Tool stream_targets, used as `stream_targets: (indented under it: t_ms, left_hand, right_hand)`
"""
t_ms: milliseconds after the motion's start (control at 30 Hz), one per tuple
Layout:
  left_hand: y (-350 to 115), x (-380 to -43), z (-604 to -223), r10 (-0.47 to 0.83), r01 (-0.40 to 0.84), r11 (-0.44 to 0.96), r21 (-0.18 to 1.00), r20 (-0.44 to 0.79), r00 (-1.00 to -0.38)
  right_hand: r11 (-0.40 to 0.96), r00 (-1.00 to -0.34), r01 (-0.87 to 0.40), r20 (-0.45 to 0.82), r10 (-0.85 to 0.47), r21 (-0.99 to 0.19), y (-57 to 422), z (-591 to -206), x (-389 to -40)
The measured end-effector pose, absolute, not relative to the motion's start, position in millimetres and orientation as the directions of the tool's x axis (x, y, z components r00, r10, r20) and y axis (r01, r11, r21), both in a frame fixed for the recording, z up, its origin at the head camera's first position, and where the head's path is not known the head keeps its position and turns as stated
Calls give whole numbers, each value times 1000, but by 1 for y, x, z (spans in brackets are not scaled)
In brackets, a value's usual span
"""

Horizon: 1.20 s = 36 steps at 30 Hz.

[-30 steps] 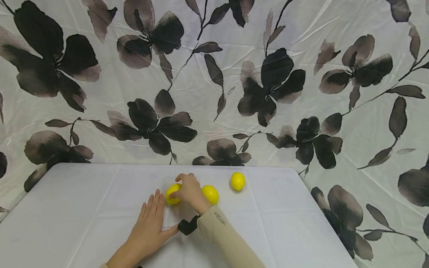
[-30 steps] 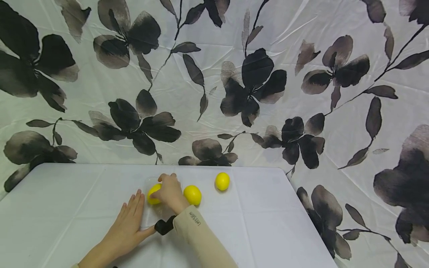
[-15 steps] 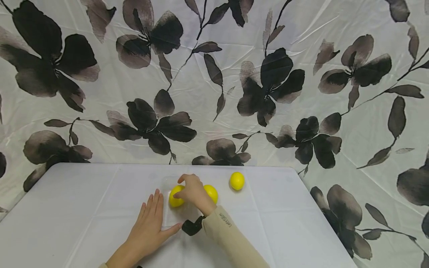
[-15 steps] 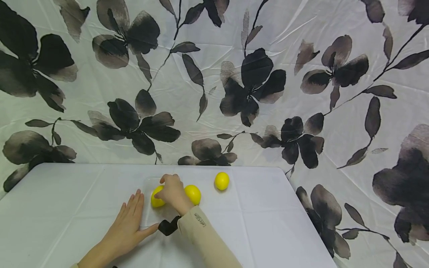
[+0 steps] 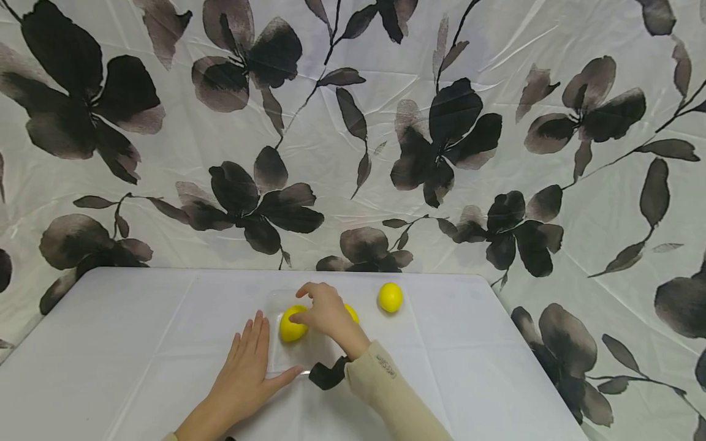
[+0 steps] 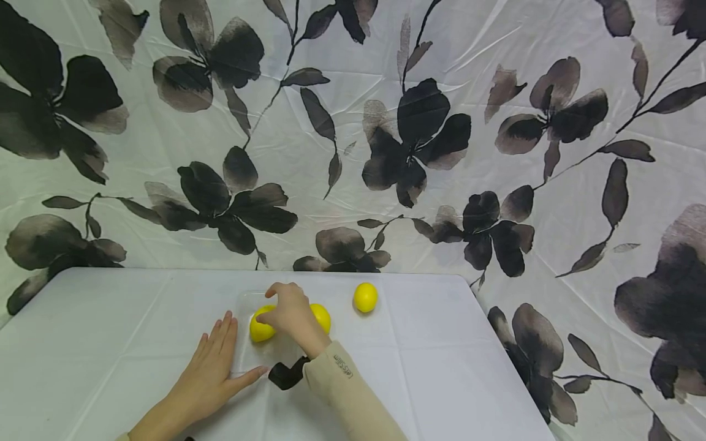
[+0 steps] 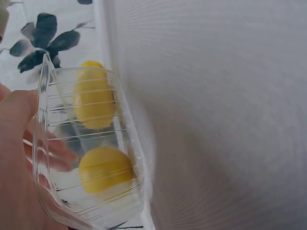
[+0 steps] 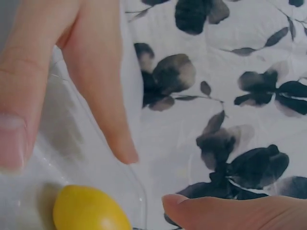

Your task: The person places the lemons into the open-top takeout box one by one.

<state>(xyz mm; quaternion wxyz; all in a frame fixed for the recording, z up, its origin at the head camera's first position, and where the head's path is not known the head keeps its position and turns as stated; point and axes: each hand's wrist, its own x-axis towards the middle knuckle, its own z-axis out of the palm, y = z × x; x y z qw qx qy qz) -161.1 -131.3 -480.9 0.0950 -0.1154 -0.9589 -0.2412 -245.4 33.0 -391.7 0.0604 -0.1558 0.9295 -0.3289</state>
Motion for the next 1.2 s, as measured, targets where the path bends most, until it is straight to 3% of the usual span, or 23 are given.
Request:
stream_targets:
  t_ms: [200, 467, 700, 867, 1200]
  left_hand:
    - [-131, -161, -480, 171, 256, 858, 445, 223, -960]
    - [-130, -160, -477, 167, 243, 853, 461, 199, -966]
    - [-131, -159, -478, 170, 249, 844, 475, 203, -964]
    - [-131, -160, -478, 171, 247, 846, 473, 198, -965]
    - [-130, -162, -477, 168, 241, 842, 483, 190, -967]
  right_hand:
    - [621, -941, -269, 65, -331, -736, 57, -395, -252]
    - [453, -966, -236, 159, -203, -860, 99, -420, -267]
    - [196, -977, -182, 154, -150, -964, 125, -451, -273]
    - [59, -956, -177, 157, -248, -982, 135, -473, -276]
    - [108, -909, -176, 119, -399, -979, 140, -500, -276]
